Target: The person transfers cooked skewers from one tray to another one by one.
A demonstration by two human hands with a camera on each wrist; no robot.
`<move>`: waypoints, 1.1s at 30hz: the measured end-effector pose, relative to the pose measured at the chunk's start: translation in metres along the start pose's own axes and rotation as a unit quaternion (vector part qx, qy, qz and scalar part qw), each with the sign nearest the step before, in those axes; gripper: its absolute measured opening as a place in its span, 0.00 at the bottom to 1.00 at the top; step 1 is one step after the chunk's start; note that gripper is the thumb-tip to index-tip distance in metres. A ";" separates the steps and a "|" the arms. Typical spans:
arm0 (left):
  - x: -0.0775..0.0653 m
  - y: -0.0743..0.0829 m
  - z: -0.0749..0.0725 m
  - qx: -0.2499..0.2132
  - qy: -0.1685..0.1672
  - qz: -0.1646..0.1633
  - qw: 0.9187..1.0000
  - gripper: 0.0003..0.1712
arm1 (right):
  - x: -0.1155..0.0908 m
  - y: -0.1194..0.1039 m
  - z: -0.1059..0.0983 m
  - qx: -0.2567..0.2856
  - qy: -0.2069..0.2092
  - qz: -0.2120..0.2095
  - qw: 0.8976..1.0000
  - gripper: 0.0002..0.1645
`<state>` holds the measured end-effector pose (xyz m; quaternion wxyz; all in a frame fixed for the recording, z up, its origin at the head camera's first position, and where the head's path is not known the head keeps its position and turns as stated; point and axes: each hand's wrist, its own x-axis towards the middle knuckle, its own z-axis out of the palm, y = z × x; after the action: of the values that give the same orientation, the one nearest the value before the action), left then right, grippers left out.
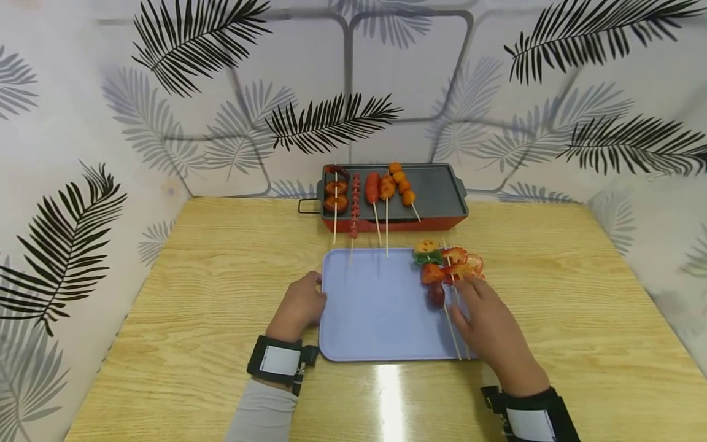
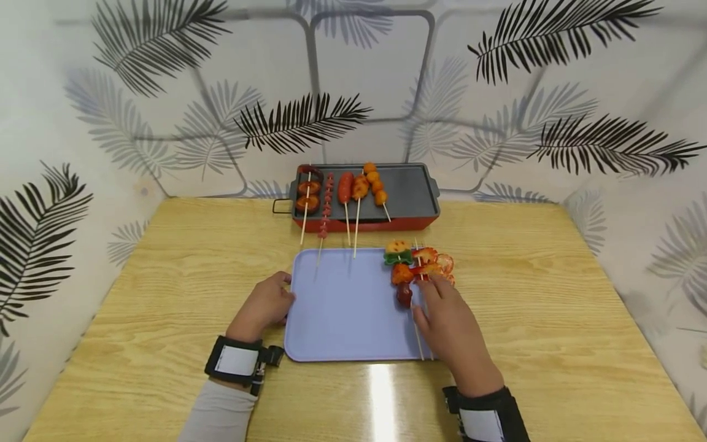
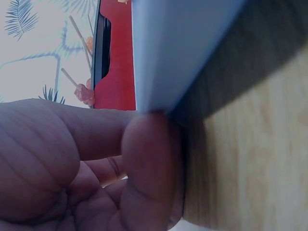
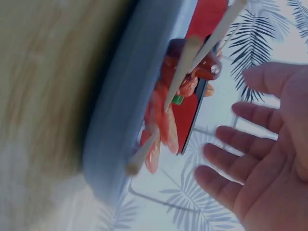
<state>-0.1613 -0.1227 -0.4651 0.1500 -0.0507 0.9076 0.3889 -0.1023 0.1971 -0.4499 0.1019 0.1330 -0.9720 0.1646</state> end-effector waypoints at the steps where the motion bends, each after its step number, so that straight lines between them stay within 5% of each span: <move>1: 0.000 0.000 0.000 -0.001 -0.001 -0.001 1.000 0.23 | 0.000 0.000 0.001 -0.011 -0.001 -0.012 1.000 0.32; 8: 0.002 -0.001 0.002 0.005 -0.002 0.000 1.000 0.23 | -0.001 -0.001 0.003 -0.045 -0.017 -0.031 0.998 0.49; 33: 0.002 -0.002 0.000 -0.004 0.001 -0.002 1.000 0.23 | 0.019 0.005 -0.006 -0.050 -0.002 -0.024 0.998 0.49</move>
<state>-0.1628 -0.1240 -0.4666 0.1498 -0.0529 0.9061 0.3920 -0.1213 0.1994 -0.4414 0.1106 0.1511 -0.9757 0.1134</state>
